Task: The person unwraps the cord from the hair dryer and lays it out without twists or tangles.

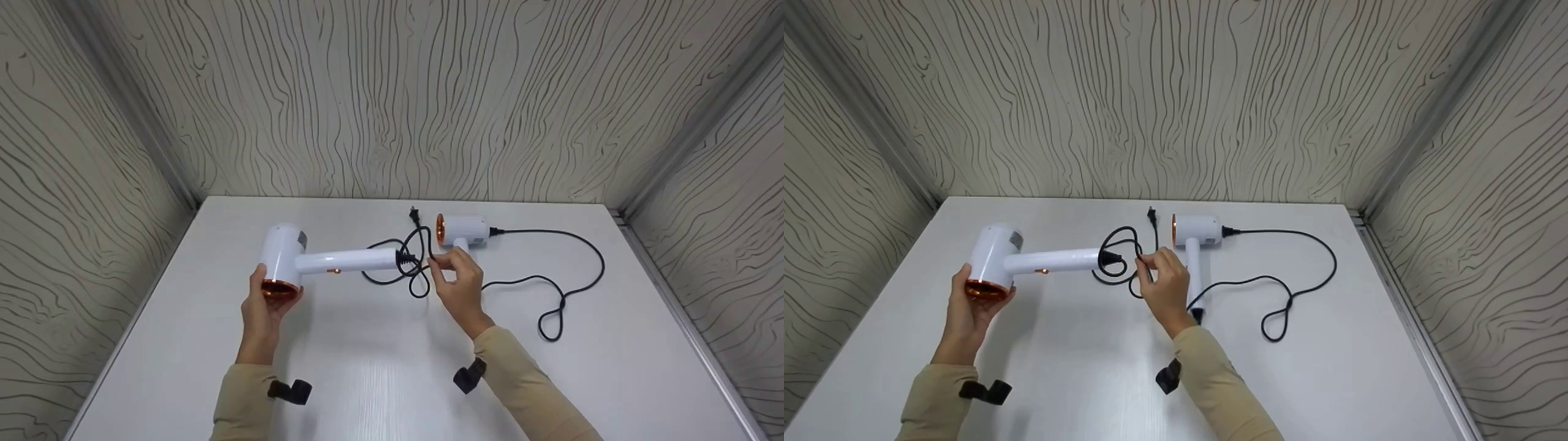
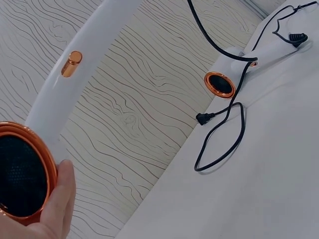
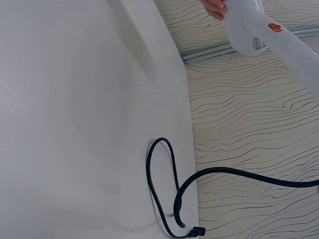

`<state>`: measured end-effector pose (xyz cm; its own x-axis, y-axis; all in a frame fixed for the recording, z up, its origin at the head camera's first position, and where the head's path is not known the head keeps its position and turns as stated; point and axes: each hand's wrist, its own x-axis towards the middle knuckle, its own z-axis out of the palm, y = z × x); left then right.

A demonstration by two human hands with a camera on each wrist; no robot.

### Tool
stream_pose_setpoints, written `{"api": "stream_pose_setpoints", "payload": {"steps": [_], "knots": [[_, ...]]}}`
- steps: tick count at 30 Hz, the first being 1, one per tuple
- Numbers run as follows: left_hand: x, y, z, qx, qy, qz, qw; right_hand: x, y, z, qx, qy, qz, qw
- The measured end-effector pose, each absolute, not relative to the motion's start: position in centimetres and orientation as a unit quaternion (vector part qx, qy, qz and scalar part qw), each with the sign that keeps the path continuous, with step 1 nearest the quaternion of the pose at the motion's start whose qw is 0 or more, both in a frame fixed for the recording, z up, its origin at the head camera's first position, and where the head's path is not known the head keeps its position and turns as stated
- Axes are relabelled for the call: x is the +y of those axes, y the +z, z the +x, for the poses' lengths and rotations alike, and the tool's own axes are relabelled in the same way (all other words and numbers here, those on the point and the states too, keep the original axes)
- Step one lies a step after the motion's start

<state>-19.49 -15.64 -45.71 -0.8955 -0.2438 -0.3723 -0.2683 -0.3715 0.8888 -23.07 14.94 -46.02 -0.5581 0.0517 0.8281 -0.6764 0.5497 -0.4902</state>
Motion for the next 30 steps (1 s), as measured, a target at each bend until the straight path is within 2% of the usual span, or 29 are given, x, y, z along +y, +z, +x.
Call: {"api": "stream_pose_setpoints", "payload": {"steps": [12,24,30], "knots": [[-17.1,-45.6,-19.7,0.539,0.806,-0.245,0.01,15.5,-46.5,-22.7,-0.774,0.406,0.196,0.444],[-18.9,-46.1,-19.7,0.508,0.822,-0.259,0.0,16.3,-47.1,-22.6,-0.783,0.415,0.121,0.447],[-20.1,-46.6,-19.5,0.509,0.819,-0.263,0.012,16.6,-46.8,-22.6,-0.776,0.436,0.079,0.449]]}}
